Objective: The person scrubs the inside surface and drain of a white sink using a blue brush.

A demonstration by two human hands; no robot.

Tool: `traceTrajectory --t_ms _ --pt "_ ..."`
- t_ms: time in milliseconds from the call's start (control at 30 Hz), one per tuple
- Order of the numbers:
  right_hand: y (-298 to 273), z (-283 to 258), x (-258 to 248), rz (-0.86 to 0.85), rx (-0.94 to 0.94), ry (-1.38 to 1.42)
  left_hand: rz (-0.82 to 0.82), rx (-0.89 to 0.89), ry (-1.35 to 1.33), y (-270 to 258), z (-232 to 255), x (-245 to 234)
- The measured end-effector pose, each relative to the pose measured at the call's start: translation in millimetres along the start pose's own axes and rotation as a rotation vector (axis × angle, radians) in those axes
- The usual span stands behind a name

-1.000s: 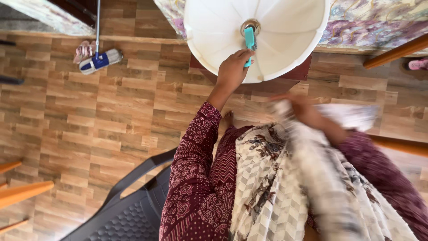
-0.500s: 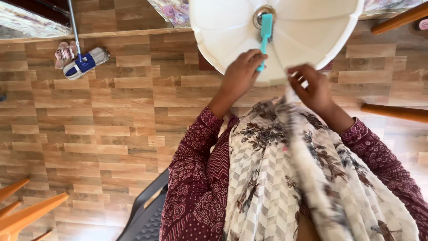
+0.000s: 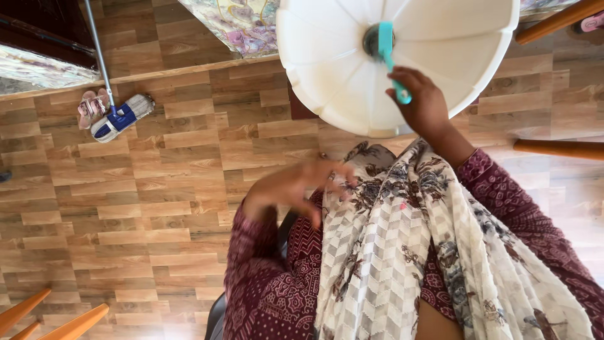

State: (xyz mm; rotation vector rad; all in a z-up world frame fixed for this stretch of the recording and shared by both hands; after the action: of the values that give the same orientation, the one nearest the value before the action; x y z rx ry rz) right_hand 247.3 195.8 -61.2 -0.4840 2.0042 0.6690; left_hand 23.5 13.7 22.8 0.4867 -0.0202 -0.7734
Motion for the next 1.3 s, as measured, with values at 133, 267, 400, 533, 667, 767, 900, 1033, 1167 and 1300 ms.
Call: traceTrajectory --t_ms 133,267,400,533,667,767,900,1033,1167,1300 --pt "-5 17 -7 0.034 0.057 0.145 0.076 -0.062 -0.028 -14 11 34" --pt "-11 26 -19 0.005 0.054 0.102 0.198 0.042 -0.188 -36 13 38" --pt "-9 32 -37 -0.046 -0.043 0.015 0.177 0.361 -0.369 -88 34 32" --pt "-9 44 -43 -0.083 -0.126 0.028 0.212 -0.365 -0.373 -112 -19 78" --pt "8 67 -28 -0.053 -0.253 -0.136 0.18 -1.072 0.341 -90 -70 120" --pt "11 78 -23 -0.039 -0.254 -0.133 0.377 -1.208 0.552 -61 -46 105" --pt "5 61 -24 -0.071 -0.405 0.013 0.333 -0.293 0.314 33 -32 107" --pt "-3 57 -24 -0.124 -0.416 0.153 0.192 -0.314 0.331 87 -91 134" --pt "6 67 -22 -0.068 -0.389 -0.122 0.406 -0.376 0.145 55 -127 125" --pt "-8 51 -39 -0.143 -0.331 0.099 0.568 -0.124 -0.094 -2 -107 86"
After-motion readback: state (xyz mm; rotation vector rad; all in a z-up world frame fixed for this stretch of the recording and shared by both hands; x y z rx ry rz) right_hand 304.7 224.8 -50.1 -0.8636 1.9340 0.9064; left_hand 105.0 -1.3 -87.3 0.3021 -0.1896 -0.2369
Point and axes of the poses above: each hand's wrist, its own y-axis towards the middle knuckle, its own x-axis out of the palm, z = x × y, the point moved 4 cm from there along y, towards the middle knuckle, and after that the axes turned 10 degrees about -y, right-handed, at the moved point
